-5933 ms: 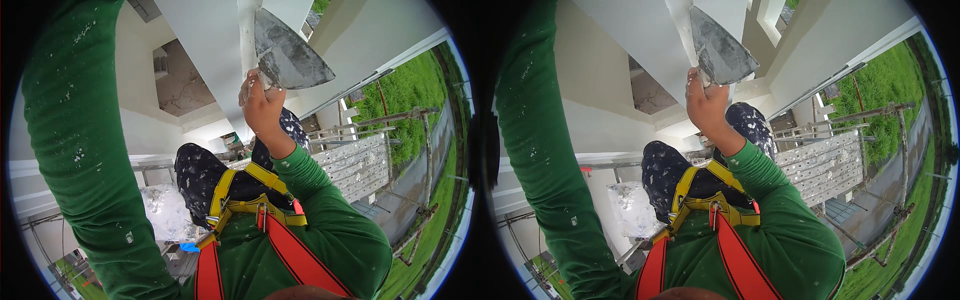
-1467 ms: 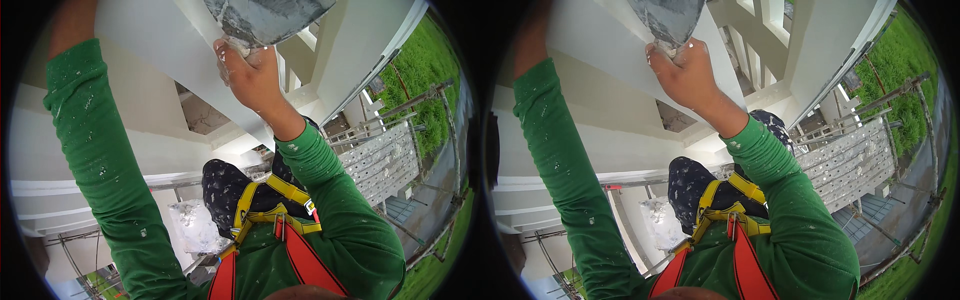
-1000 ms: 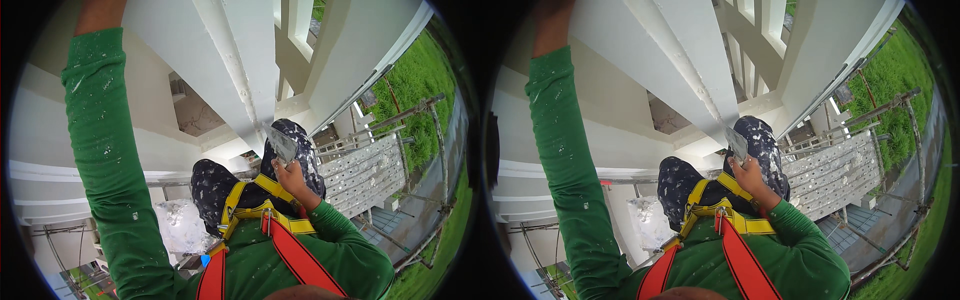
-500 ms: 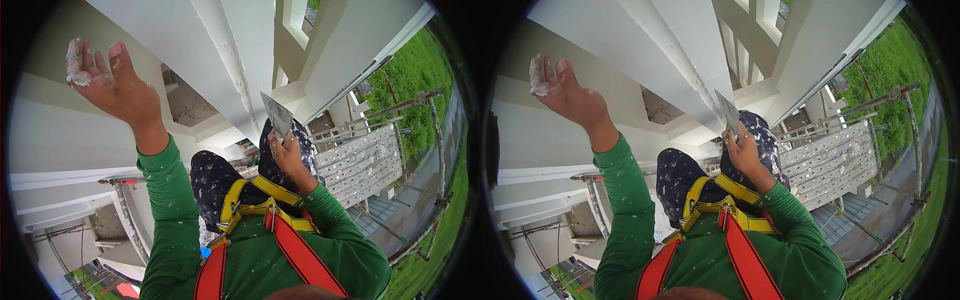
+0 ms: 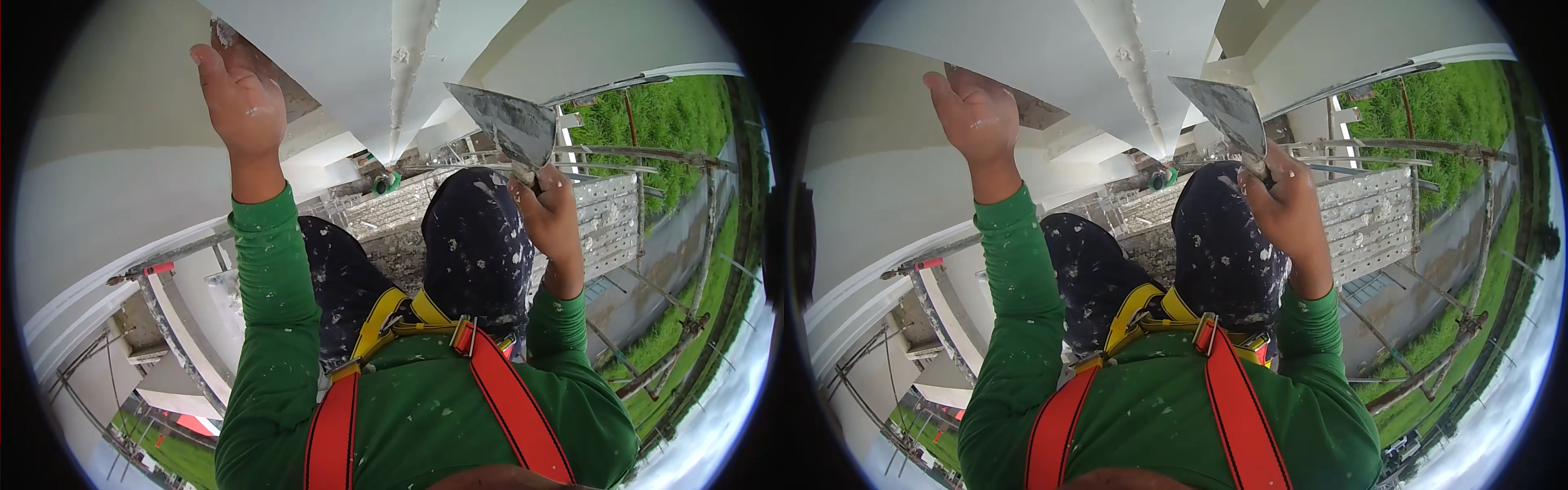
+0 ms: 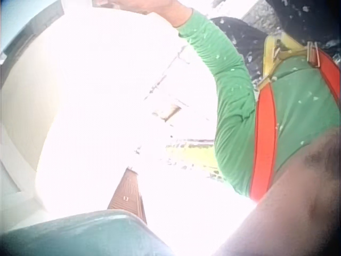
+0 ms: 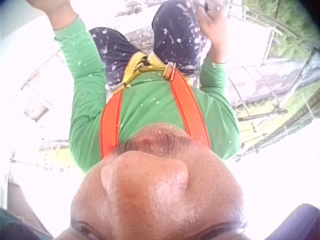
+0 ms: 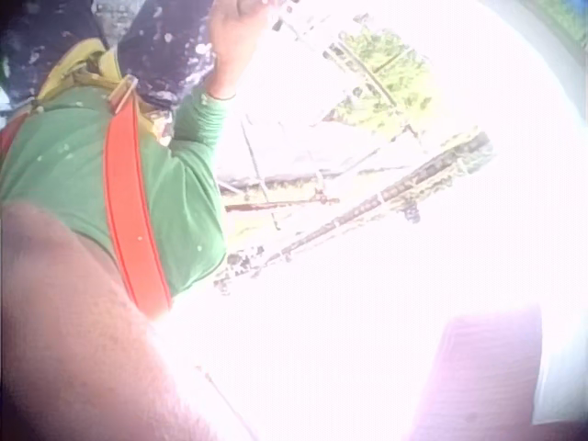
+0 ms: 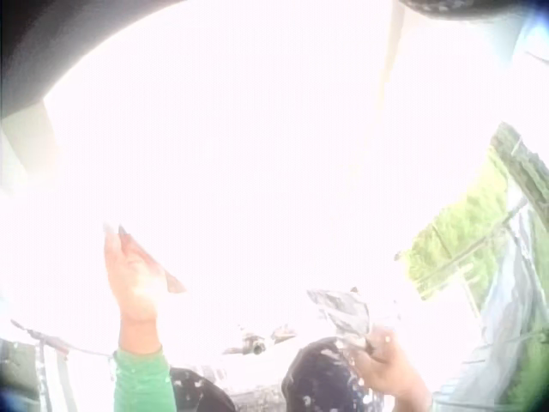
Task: The person applies white plaster to a ceiling beam using a trowel and a hawk. They scoop plaster from the hawk and spread it onto the surface, smoothing it with the trowel.
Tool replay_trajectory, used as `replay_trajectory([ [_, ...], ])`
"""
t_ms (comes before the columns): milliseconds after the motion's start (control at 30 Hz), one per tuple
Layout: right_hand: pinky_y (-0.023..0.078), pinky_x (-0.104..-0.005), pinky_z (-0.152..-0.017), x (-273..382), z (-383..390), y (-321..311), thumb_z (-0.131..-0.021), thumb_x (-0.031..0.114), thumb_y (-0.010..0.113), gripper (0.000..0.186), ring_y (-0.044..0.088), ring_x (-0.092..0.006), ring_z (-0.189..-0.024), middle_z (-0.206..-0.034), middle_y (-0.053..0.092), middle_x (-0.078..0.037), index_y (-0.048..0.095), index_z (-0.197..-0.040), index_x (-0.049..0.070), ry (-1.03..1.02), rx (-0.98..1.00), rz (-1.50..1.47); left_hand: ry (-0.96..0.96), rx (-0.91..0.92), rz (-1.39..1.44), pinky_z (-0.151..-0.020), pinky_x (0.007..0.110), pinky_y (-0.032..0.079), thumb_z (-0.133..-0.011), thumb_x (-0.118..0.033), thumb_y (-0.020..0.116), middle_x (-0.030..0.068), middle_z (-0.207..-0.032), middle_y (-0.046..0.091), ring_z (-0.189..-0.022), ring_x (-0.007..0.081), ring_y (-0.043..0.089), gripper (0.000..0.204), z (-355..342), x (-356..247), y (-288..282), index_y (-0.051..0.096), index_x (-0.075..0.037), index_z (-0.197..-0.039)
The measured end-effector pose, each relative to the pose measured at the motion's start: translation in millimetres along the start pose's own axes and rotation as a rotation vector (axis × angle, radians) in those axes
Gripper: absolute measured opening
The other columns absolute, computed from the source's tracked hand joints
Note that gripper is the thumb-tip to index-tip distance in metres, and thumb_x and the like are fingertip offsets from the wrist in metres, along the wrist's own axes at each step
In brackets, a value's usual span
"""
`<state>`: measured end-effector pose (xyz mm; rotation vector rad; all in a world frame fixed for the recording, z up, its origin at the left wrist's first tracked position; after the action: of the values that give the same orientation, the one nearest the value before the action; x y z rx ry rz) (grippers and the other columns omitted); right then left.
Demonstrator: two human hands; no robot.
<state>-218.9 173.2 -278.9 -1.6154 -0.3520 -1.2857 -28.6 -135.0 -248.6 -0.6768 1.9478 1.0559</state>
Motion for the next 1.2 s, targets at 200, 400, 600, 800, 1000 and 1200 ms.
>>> replay_trajectory([
  [200, 0.046, -0.0297, -0.065, -28.9, -23.8, 13.0, -0.075, 0.003, 0.063, 0.034, 0.055, -0.0192, -0.064, -0.075, 0.062, -0.013, 0.067, -0.109, 0.004, 0.116, 0.245, 0.311, -0.074, 0.13, 0.069, -0.08, 0.031, 0.039, -0.104, -0.051, 0.032, -0.0012, -0.093, 0.056, -0.087, 0.015, 0.048, 0.047, -0.7, 60.0, -66.2, 0.055, -0.011, -0.1],
  [400, 0.05, -0.0398, -0.072, -15.9, -44.4, 40.7, -0.075, 0.003, 0.061, 0.031, 0.063, -0.032, -0.077, -0.085, 0.066, -0.014, 0.065, -0.106, 0.007, -0.091, 0.348, 0.398, -0.134, -0.03, -0.054, -0.066, 0.028, 0.032, -0.106, -0.043, 0.038, -0.0041, -0.068, 0.039, -0.067, 0.0119, 0.035, 0.044, 25.8, 93.7, -71.0, 0.045, -0.013, -0.074],
  [600, 0.05, -0.0386, -0.074, 1.9, -50.7, 61.9, -0.073, 0.002, 0.065, 0.031, 0.062, -0.0319, -0.083, -0.091, 0.066, -0.013, 0.065, -0.104, 0.007, -0.248, 0.41, 0.497, -0.218, -0.091, -0.041, -0.073, 0.029, 0.033, -0.105, -0.05, 0.037, -0.0032, -0.075, 0.045, -0.075, 0.0122, 0.039, 0.044, 43.1, 135.8, -84.3, 0.05, -0.012, -0.087],
  [800, 0.05, -0.0266, -0.068, 42.3, -52.2, 18.0, -0.071, -0.006, 0.074, 0.032, 0.062, -0.0119, -0.076, -0.084, 0.065, -0.006, 0.065, -0.101, 0.0, -0.004, 0.338, 0.133, -0.204, -0.131, -0.067, -0.105, 0.035, 0.037, -0.105, -0.046, 0.037, 0.0073, -0.118, 0.06, -0.116, 0.0229, 0.053, 0.051, 47.5, 163.6, -85.0, 0.051, -0.002, -0.127],
  [1000, 0.045, -0.0277, -0.061, 100.0, -66.5, -14.5, -0.079, 0.002, 0.062, 0.018, 0.055, -0.0122, -0.07, -0.082, 0.059, -0.007, 0.062, -0.096, -0.001, -0.202, 0.15, -0.328, -0.103, -0.079, -0.623, -0.106, 0.04, 0.04, -0.102, -0.038, 0.033, 0.013, -0.133, 0.055, -0.125, 0.0242, 0.05, 0.055, 46.0, 176.0, -93.5, 0.045, 0.004, -0.136],
  [1200, 0.038, -0.0294, -0.051, 123.7, -64.9, -30.5, -0.088, 0.017, 0.05, 0.019, 0.044, -0.0116, -0.058, -0.072, 0.052, -0.005, 0.06, -0.093, 0.002, -0.442, -0.091, -0.537, -0.464, -0.057, -0.34, -0.111, 0.045, 0.032, -0.102, -0.034, 0.034, 0.0103, -0.149, 0.043, -0.135, 0.0244, 0.042, 0.053, 48.8, 210.6, -104.7, 0.038, -0.005, -0.147],
])
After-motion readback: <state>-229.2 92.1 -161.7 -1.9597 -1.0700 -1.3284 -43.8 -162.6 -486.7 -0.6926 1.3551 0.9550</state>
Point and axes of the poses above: each hand's wrist, its own z-axis away from the middle knuckle, its own y-axis out of the palm, x = y × z, the point moved 10 cm from there along -z, towards the middle knuckle
